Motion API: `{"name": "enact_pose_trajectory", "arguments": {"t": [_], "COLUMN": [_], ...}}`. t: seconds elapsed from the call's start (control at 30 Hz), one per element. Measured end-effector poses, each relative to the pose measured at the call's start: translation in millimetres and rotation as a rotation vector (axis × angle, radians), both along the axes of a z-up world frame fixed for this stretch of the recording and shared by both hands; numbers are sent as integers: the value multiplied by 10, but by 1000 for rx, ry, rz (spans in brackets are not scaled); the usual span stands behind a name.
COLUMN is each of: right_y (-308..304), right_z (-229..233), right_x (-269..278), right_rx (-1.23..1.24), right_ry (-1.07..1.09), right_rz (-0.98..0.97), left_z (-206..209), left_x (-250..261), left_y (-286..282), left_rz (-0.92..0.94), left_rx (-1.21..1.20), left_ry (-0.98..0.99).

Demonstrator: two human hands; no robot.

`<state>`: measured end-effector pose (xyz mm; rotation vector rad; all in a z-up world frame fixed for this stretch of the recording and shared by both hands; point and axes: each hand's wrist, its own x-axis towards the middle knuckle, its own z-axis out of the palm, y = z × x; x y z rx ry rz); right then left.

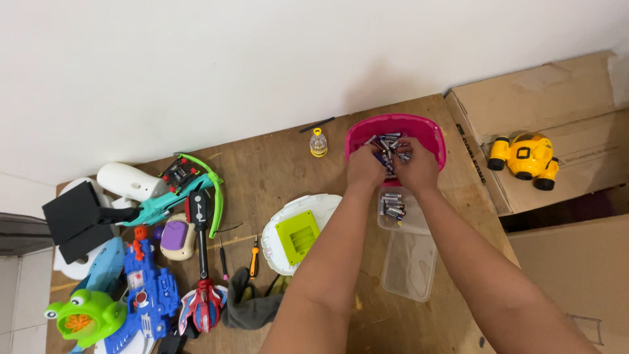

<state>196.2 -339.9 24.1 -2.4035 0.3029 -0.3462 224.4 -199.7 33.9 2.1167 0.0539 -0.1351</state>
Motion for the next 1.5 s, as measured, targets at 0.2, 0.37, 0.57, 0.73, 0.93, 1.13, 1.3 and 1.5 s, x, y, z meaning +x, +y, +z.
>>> {"name": "enact_pose_trajectory", "arguments": {"t": [0.2,0.37,0.57,0.73,0.93,1.13,1.3,1.5], "right_y": [-92,-34,55,67,45,21,30,12], "right_z": [-219,-158,-16,-27,-81,-132,-163,-209], "right_x": [213,190,141,104,127,126,68,28], "right_rx": [-70,-113,-151,-112,-67,-65,-26,20], "right_ry": [188,200,224,161,195,209,173,83], "right_rz": [-57,-106,-205,-205,-214,-176,-160,-170], "left_z": [-130,-332,-472,-560,-596,-587,-661,-547], "left_x": [321,480,517,509,500,491,517,497], "left_y": [-238,-291,-252,-266,-278,-271,-269,-242], "left_rz": [-115,-142,-154,-136,-125,-146,-163,-196], "left_rx": [84,111,143,142,149,158,128,117], "left_ry": [131,203,213,230,150,175,135,126]}}
